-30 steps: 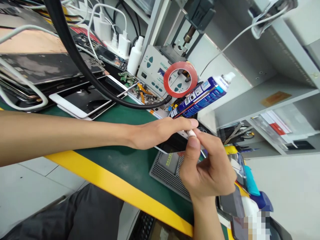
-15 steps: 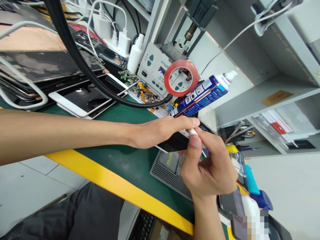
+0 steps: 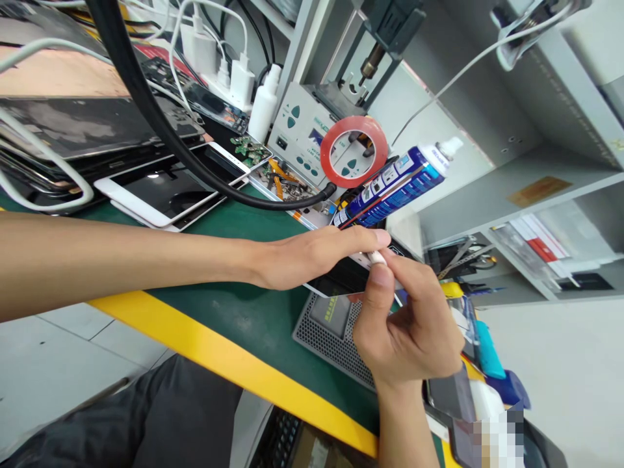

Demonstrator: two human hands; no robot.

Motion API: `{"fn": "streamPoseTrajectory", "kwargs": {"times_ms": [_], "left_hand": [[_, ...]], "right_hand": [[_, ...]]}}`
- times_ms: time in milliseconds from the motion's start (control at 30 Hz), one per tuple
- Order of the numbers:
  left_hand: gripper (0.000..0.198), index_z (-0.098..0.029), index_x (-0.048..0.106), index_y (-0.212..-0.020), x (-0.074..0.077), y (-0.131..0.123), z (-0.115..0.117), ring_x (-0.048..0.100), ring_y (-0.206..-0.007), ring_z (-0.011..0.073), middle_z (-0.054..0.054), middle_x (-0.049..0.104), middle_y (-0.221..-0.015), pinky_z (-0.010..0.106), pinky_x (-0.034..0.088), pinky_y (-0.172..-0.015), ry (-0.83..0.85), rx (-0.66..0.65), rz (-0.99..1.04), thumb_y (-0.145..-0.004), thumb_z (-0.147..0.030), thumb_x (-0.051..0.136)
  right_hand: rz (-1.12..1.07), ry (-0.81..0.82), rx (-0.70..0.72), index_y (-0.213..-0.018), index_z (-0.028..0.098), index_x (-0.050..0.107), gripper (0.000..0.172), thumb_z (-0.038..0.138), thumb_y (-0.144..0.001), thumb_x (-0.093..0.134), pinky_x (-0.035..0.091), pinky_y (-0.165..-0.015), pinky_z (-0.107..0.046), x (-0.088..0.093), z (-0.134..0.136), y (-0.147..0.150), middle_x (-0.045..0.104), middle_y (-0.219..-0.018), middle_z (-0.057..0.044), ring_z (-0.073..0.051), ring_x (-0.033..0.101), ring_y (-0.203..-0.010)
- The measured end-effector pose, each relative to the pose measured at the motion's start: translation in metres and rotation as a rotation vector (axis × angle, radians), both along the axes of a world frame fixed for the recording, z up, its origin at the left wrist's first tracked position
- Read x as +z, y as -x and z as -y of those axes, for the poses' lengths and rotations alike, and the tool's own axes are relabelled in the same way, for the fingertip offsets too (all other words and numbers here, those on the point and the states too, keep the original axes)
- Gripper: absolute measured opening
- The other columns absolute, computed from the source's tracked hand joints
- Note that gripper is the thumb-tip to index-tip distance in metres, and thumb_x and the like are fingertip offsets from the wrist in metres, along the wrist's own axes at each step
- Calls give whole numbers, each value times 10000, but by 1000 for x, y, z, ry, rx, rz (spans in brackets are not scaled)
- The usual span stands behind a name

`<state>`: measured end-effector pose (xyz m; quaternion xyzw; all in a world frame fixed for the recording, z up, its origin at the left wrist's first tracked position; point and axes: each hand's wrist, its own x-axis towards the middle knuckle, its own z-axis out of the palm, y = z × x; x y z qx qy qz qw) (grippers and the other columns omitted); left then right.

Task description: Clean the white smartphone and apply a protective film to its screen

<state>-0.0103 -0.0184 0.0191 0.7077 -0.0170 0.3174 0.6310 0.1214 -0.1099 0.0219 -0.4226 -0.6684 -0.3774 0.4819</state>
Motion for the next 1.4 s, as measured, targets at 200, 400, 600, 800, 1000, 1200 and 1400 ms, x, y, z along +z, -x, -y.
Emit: {"fn": "streamPoseTrajectory", "kwargs": {"times_ms": [200,400,600,800,1000,1200,1400], "left_hand": [[370,-254,632,-1092,2,2,0,561,-1083,195,-16,645,-1044,305,433,-994,41,0,-72,-993,-447,331],[384,-250,661,-936,2,1,2,568,-1065,226,-7,656,-971,326,434,-969,90,38,-52,-971,-488,363],[388,-251,653,-916,2,1,2,575,-1060,230,-7,664,-968,318,422,-970,93,47,-58,-955,-515,371],[376,-247,671,-949,1,0,3,563,-1107,228,-15,669,-1030,323,396,-1012,90,40,-24,-960,-478,374],[367,-217,630,-859,4,4,6,597,-939,211,12,651,-828,319,453,-944,202,-60,-47,-951,-488,400],[422,-200,619,-845,1,4,8,606,-866,233,40,639,-843,371,488,-862,286,-118,-64,-934,-556,411],[398,-197,637,-789,1,2,7,568,-1005,209,7,652,-849,314,395,-1014,323,-24,-30,-962,-502,449]], "right_hand": [[8,-1,-12,-980,142,755,244,58,-761,686,476,-554,-242,0,0,0,749,-793,-22,-136,653,-613],[32,-42,-14,-983,160,753,222,76,-789,686,490,-573,-264,-1,-2,1,749,-792,-24,-155,666,-632],[11,-44,-10,-1001,166,767,259,70,-772,696,494,-571,-269,-1,-3,1,757,-800,-31,-163,670,-636],[11,-37,29,-1015,157,767,276,54,-769,697,495,-574,-286,-1,-2,-1,757,-813,-41,-178,680,-648],[9,-41,35,-990,161,762,267,59,-751,699,499,-561,-282,-1,-2,-3,747,-783,-34,-174,672,-631],[-44,44,52,-920,170,736,210,61,-751,675,538,-574,-291,5,3,-1,733,-748,-30,-177,680,-623],[-31,155,87,-934,172,682,240,16,-752,665,577,-705,-327,13,8,7,737,-836,-48,-192,702,-774]]}}
